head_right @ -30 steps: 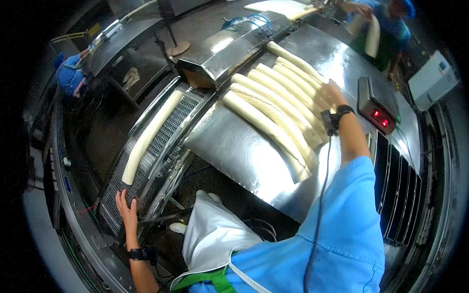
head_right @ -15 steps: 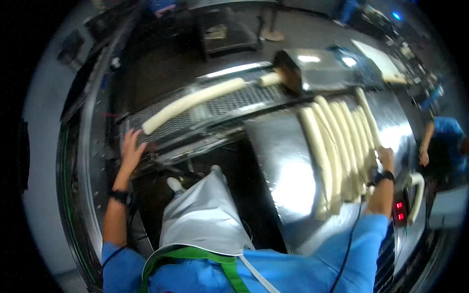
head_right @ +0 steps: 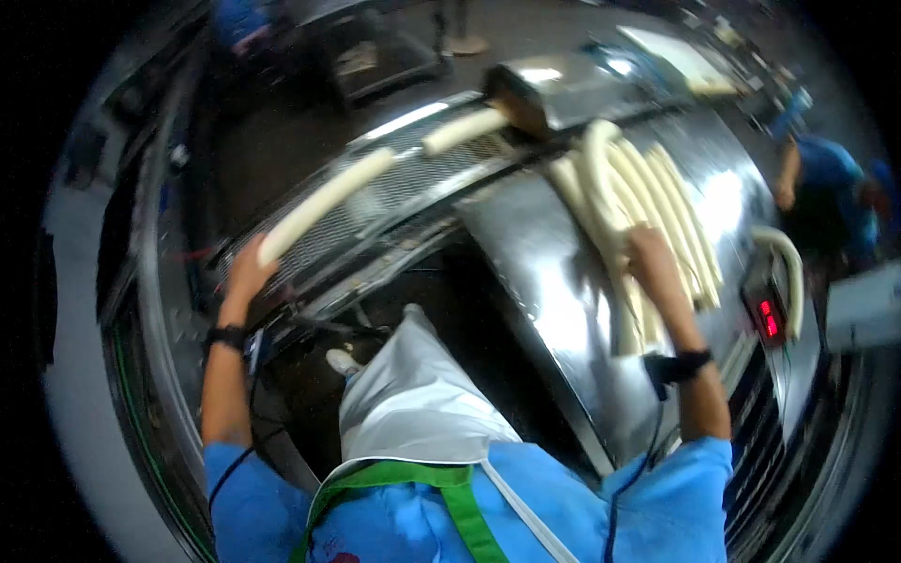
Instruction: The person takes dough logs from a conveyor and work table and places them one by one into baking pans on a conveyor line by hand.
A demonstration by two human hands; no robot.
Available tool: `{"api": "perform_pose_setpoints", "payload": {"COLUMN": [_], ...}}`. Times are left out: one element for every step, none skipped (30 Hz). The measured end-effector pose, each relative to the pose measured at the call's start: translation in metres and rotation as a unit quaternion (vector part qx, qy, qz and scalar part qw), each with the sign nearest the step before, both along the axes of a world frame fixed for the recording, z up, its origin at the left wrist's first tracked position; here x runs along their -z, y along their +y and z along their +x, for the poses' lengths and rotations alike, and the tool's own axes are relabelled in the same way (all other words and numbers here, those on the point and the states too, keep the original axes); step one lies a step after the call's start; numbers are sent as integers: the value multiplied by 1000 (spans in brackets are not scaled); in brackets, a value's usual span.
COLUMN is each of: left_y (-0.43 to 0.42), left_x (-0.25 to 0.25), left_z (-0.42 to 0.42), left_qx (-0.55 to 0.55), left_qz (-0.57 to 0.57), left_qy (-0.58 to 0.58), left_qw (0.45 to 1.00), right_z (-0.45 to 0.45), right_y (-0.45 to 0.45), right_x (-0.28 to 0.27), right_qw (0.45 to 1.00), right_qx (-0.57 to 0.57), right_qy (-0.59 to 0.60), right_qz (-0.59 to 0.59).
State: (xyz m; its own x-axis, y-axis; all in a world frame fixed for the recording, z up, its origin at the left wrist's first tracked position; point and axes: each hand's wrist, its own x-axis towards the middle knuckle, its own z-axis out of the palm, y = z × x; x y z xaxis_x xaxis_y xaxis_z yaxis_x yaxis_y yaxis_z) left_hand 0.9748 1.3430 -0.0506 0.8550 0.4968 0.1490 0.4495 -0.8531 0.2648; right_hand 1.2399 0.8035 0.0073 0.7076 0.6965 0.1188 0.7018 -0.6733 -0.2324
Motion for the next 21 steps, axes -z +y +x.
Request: {"api": "perform_pose_setpoints", "payload": {"left_y": [-2,-5,-5,-2,3,9,13,15,16,19,22,26,32,39,45,48,43,34,30,35,43], "left_x": [-11,-17,-17,-15,-12,-8,-6,-5,-6,-5,-2,2,6,10,14,15,9,-2,-10,-9,-5], "left_z": [0,-3,-6,-9,-15,-19,-22,-26,-30,-34,-38,-42,-45,-46,-48,-50,-51,-51,-50,-54,-60], "left_qx": [-5,-19,-23,-33,-22,-30,-39,-32,-51,-70,-65,-80,-97,-94,-78,-63,-64,-69,-74,-76,-65], "left_qz": [-52,-101,-99,-93,-94,-95,-96,-98,-128,-156,-156,-114,-70,-69,-65,-61,-59,-80,-101,-96,-133], "left_qy": [45,94,100,109,113,103,89,88,89,89,87,88,89,88,78,69,68,77,85,83,72], "left_qw": [998,990,990,989,989,990,991,991,987,981,982,986,989,989,992,994,994,991,989,989,986], "right_z": [-20,-33,-44,-48,-49,-54,-58,-62,-67,-74,-78,-81,-70,-60,-42,-18,16,36,50,60,69], "right_y": [3,4,8,10,7,5,3,0,-5,-9,-10,-8,-4,6,11,20,27,48,70,83,93], "right_x": [16,32,24,20,22,20,16,13,15,16,7,-2,-3,-5,16,25,42,36,26,37,59], "right_qw": [997,987,987,985,984,982,979,974,976,970,977,972,961,959,985,986,986,974,968,969,982], "right_qx": [37,63,88,107,94,105,73,39,14,19,18,18,48,123,151,163,165,222,234,232,154], "right_qy": [-73,-146,-124,-99,-117,-114,-133,-154,-155,-148,-42,66,153,180,79,1,-21,34,57,56,-63], "right_qz": [-10,-24,-61,-94,-99,-104,-135,-165,-153,-191,-210,-226,-225,-183,-23,-31,-11,-12,-72,-67,-94]}}
